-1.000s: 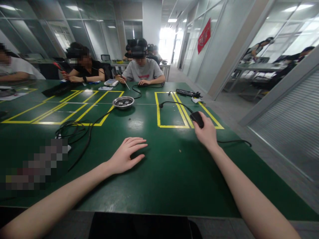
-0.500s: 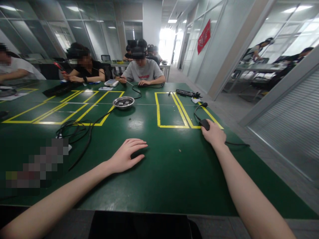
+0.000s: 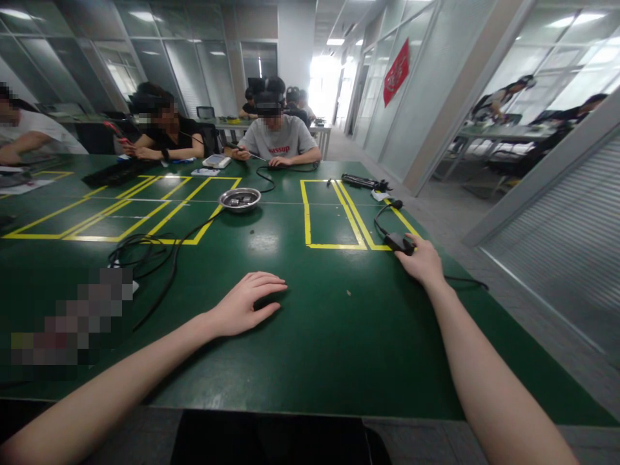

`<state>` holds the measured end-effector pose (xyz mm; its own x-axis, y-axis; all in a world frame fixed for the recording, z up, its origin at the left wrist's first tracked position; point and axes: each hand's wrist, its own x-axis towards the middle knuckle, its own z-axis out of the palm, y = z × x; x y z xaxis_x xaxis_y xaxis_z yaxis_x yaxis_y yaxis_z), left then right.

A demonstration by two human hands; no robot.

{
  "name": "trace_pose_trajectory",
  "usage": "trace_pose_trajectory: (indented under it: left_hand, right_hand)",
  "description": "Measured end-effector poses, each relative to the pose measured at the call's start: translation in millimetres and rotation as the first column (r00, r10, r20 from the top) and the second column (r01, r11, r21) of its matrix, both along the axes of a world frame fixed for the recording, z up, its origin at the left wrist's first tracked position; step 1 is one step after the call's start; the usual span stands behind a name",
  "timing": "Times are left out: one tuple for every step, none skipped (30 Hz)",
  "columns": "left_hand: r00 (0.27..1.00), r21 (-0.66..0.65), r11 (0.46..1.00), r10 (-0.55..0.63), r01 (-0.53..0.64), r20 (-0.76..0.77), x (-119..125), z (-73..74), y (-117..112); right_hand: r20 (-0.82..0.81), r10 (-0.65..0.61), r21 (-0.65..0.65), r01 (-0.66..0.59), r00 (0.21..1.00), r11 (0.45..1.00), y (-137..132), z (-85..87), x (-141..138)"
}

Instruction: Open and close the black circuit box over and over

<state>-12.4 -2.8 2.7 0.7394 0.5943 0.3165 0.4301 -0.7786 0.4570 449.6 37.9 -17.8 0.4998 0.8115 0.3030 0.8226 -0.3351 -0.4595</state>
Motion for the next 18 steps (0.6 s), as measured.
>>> trace_pose_trajectory:
  left_hand:
    - [1.000,0.001,1.000,-0.005,0.005,0.003,-0.3,-0.1,-0.1]
    - [1.000,0.001,1.000,-0.011,0.011,0.005,-0.5,0.0,-0.1]
    - [1.000,0.001,1.000,-0.016,0.016,0.005,-0.9,0.2,-0.2]
    - [1.000,-0.001,1.000,-0.021,0.021,0.004,-1.2,0.5,-0.2]
    - [1.000,-0.001,1.000,-0.026,0.026,0.001,-1.4,0.8,-0.1]
    - [1.000,-0.001,1.000,-0.027,0.027,-0.001,-1.7,1.0,0.1]
    - [1.000,0.000,1.000,-0.025,0.025,-0.003,-1.9,1.1,0.3]
    - [1.000,0.001,1.000,-0.026,0.026,-0.004,-2.0,1.0,0.5]
    - [1.000,0.002,1.000,-0.026,0.026,-0.003,-2.0,0.8,0.7]
    - [1.000,0.001,1.000,-0.028,0.028,-0.001,-2.0,0.4,0.8]
    - [1.000,0.000,1.000,-0.029,0.029,0.001,-1.9,0.0,0.9]
    - [1.000,-0.002,1.000,-0.031,0.031,0.003,-1.8,-0.3,0.9]
    - [0.999,-0.003,0.999,-0.033,0.033,0.004,-1.7,-0.6,0.8]
    - [0.999,-0.004,0.999,-0.033,0.033,0.006,-1.6,-0.8,0.6]
    - [0.999,-0.003,1.000,-0.031,0.031,0.007,-1.5,-0.8,0.5]
    - [0.999,-0.002,0.999,-0.032,0.032,0.007,-1.5,-0.8,0.4]
    - [1.000,-0.002,1.000,-0.031,0.031,0.007,-1.5,-0.6,0.3]
    - [1.000,-0.001,1.000,-0.031,0.031,0.005,-1.6,-0.5,0.2]
  right_hand:
    - [-0.040,-0.043,-0.005,0.043,0.998,0.999,-0.8,3.8,-3.4]
    - [-0.086,-0.078,-0.003,0.078,0.993,0.997,-1.6,7.1,-6.4]
    - [-0.135,-0.102,0.005,0.104,0.985,0.995,-2.2,10.0,-9.1]
    - [-0.178,-0.123,0.012,0.127,0.976,0.992,-2.9,12.3,-11.3]
    - [-0.211,-0.142,0.014,0.148,0.967,0.989,-3.6,14.2,-13.1]
    - [-0.230,-0.159,0.012,0.166,0.960,0.986,-4.4,15.9,-14.4]
    - [-0.239,-0.175,0.007,0.182,0.955,0.983,-5.2,17.2,-15.2]
    - [-0.241,-0.189,0.002,0.195,0.952,0.981,-6.0,18.4,-15.5]
    - [-0.241,-0.199,-0.002,0.204,0.950,0.979,-6.7,19.4,-15.6]
    - [-0.241,-0.206,-0.007,0.210,0.948,0.978,-7.2,20.3,-15.5]
    - [-0.243,-0.211,-0.014,0.215,0.947,0.977,-7.5,20.9,-15.4]
    - [-0.245,-0.215,-0.024,0.215,0.945,0.976,-7.4,21.4,-15.2]
    - [-0.245,-0.215,-0.036,0.213,0.945,0.976,-6.9,21.5,-15.1]
    - [-0.241,-0.212,-0.048,0.206,0.947,0.977,-6.3,21.3,-14.9]
    - [-0.236,-0.206,-0.059,0.198,0.950,0.978,-5.5,20.7,-14.5]
    - [-0.230,-0.201,-0.067,0.190,0.952,0.979,-4.8,19.7,-13.9]
    - [-0.216,-0.192,-0.066,0.182,0.957,0.981,-4.2,18.4,-13.0]
    - [-0.188,-0.173,-0.050,0.167,0.967,0.985,-3.9,16.9,-11.8]
